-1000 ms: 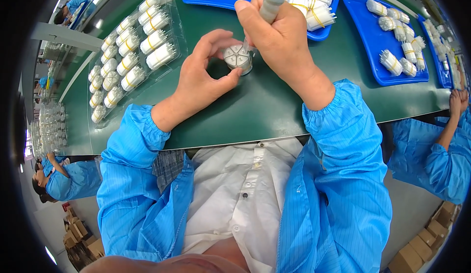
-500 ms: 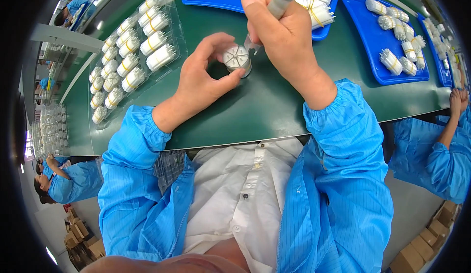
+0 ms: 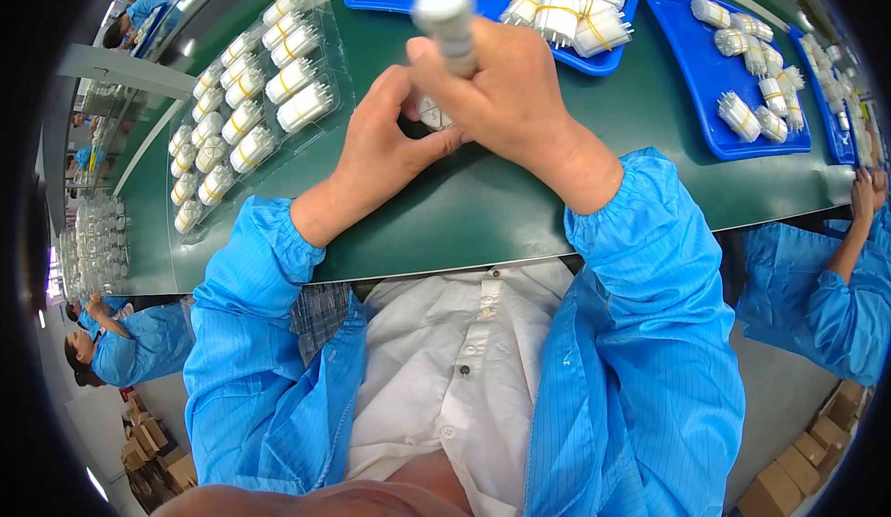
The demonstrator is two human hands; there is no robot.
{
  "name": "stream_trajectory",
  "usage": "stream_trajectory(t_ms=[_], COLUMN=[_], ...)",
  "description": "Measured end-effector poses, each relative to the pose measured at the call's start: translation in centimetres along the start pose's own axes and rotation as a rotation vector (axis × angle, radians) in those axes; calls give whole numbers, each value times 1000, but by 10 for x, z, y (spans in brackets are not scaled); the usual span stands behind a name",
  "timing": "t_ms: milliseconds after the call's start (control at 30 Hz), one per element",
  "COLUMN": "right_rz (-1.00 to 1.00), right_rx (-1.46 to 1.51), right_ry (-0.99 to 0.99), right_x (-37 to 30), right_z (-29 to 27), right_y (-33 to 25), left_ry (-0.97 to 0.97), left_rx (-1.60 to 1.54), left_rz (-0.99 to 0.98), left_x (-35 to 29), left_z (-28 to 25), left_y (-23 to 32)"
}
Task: The person assembles small plastic housings using a handheld pen-like assembly tool.
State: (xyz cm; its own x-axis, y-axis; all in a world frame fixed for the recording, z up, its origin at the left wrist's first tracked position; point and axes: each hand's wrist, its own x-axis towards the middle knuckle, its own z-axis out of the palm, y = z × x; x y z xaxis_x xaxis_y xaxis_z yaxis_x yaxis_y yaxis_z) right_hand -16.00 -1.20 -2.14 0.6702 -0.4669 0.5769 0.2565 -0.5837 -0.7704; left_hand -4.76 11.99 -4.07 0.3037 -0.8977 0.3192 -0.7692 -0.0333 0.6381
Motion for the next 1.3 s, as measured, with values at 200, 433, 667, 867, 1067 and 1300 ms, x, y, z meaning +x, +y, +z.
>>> stream_trajectory(t_ms=[200,433,667,867,1067,1300], right_rz=[116,95,-2,99,145,115], right_rx=[329,180,63,286,141,277], right_ry=[101,38,45,71,2,227], right_x=[9,4,-1,8,10,1], right_z=[-14,-4,-2,-14,-2,-14], right_y=[-5,6,1,-1,8,0], left_ry=[57,60,-40,28,-17,5], left_rx=[-198,-322,-58,-298,-352,-323], left_rz=[17,49,-95,7,24,95], left_x=[-4,-4,-3,-3,-1,-11], left_z=[5,8,2,8,3,-18], left_y=[-5,-9,-1,-7,-12,-12])
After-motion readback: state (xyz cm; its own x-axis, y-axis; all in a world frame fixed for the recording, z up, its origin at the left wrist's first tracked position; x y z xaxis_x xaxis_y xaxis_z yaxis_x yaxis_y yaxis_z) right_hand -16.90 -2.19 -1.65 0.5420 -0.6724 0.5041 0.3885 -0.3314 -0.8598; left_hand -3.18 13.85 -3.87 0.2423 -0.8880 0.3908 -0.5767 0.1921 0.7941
